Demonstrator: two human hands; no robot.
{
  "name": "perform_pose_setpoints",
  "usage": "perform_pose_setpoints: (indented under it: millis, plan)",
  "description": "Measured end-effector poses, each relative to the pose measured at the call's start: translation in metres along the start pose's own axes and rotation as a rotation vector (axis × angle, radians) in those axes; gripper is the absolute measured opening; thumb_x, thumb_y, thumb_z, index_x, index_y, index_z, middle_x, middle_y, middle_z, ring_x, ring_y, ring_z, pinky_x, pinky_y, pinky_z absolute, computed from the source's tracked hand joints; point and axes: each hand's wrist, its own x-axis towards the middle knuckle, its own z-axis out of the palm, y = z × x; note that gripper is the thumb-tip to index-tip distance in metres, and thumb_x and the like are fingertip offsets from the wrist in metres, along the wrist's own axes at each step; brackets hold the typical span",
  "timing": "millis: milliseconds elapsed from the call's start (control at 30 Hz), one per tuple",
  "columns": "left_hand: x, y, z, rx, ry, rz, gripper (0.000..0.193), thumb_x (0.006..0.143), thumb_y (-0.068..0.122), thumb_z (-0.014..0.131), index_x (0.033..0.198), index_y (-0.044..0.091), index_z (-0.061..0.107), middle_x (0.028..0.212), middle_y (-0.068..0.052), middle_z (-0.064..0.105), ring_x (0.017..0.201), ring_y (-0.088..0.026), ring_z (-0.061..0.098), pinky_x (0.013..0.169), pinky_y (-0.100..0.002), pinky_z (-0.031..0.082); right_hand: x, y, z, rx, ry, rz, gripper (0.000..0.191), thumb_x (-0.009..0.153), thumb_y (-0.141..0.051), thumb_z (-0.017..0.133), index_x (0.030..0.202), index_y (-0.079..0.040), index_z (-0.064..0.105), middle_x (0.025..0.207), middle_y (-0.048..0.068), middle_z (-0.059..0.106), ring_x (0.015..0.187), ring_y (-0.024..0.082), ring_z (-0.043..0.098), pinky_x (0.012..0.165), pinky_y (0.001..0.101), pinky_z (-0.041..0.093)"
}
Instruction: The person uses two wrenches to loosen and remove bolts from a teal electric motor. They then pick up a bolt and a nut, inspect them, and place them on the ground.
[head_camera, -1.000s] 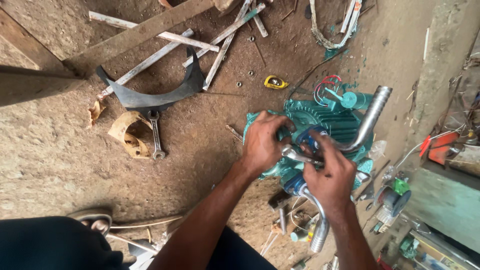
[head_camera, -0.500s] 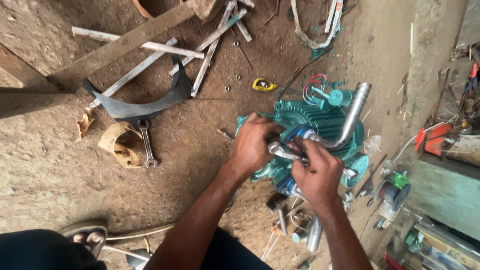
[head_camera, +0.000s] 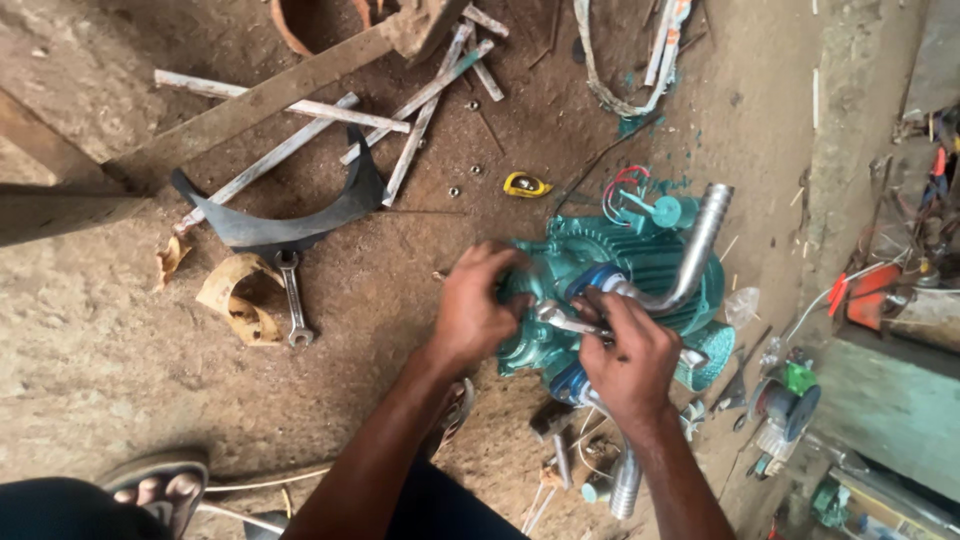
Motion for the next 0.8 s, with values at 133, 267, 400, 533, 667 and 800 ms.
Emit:
perform_pose_setpoints:
  millis: [133,267,400,533,667,800]
  plan:
    - [-0.005,0.008,0.001,0.164,-0.042,0.213,0.045,0.071,-0.002,0.075,0.113,0.013,0.080,0.128,-0.015,0.065,0.122,-0.037,0.054,0.104,-0.044,0.044,0.002,-0.007,-0.002,0.014,-0.047,0.069,0.030,0.085,0.001,0.062,0.114,0.002,0.072,0.096,0.013,0.077,0.083,0.022,0.078,0.071,0.0334,0.063]
    - [0.003,0.013,0.003,0.158,-0.053,0.111,0.031,0.073,0.009,0.082,0.103,0.016,0.080,0.120,-0.007,0.070,0.116,-0.031,0.058,0.100,-0.042,0.047,0.005,-0.019,-0.005,0.027,-0.011,0.038,0.033,0.081,0.001,0.065,0.113,0.004,0.072,0.099,0.016,0.075,0.090,0.027,0.077,0.076,0.0373,0.061]
    - [0.009,0.012,0.002,0.158,-0.093,0.125,0.030,0.069,0.011,0.084,0.098,0.014,0.079,0.117,-0.006,0.070,0.115,-0.030,0.059,0.099,-0.042,0.048,0.006,-0.024,-0.007,0.061,-0.017,0.046,0.035,0.081,0.002,0.063,0.115,0.003,0.071,0.100,0.015,0.076,0.091,0.026,0.078,0.076,0.0364,0.061]
    - [0.009,0.008,0.006,0.160,-0.026,0.286,0.036,0.069,0.006,0.081,0.104,0.011,0.079,0.119,-0.009,0.071,0.118,-0.031,0.057,0.097,-0.044,0.046,0.002,-0.015,-0.004,0.036,0.006,0.021,0.035,0.081,0.001,0.063,0.115,0.003,0.071,0.101,0.015,0.076,0.092,0.027,0.078,0.077,0.0368,0.061]
    - [0.011,0.004,0.013,0.165,-0.049,0.287,0.027,0.070,0.007,0.081,0.098,0.010,0.079,0.105,-0.007,0.076,0.114,-0.029,0.062,0.098,-0.044,0.047,-0.006,0.004,0.006,-0.012,-0.002,0.021,0.033,0.082,0.002,0.061,0.113,0.003,0.072,0.098,0.015,0.077,0.087,0.025,0.078,0.073,0.0358,0.062]
    - [0.012,0.003,0.013,0.144,-0.030,0.258,0.027,0.068,0.008,0.081,0.095,0.006,0.078,0.100,-0.010,0.074,0.107,-0.032,0.064,0.093,-0.042,0.050,-0.008,0.014,0.015,-0.043,0.002,0.038,0.029,0.087,0.003,0.058,0.113,0.003,0.072,0.098,0.014,0.078,0.082,0.022,0.079,0.068,0.0323,0.065]
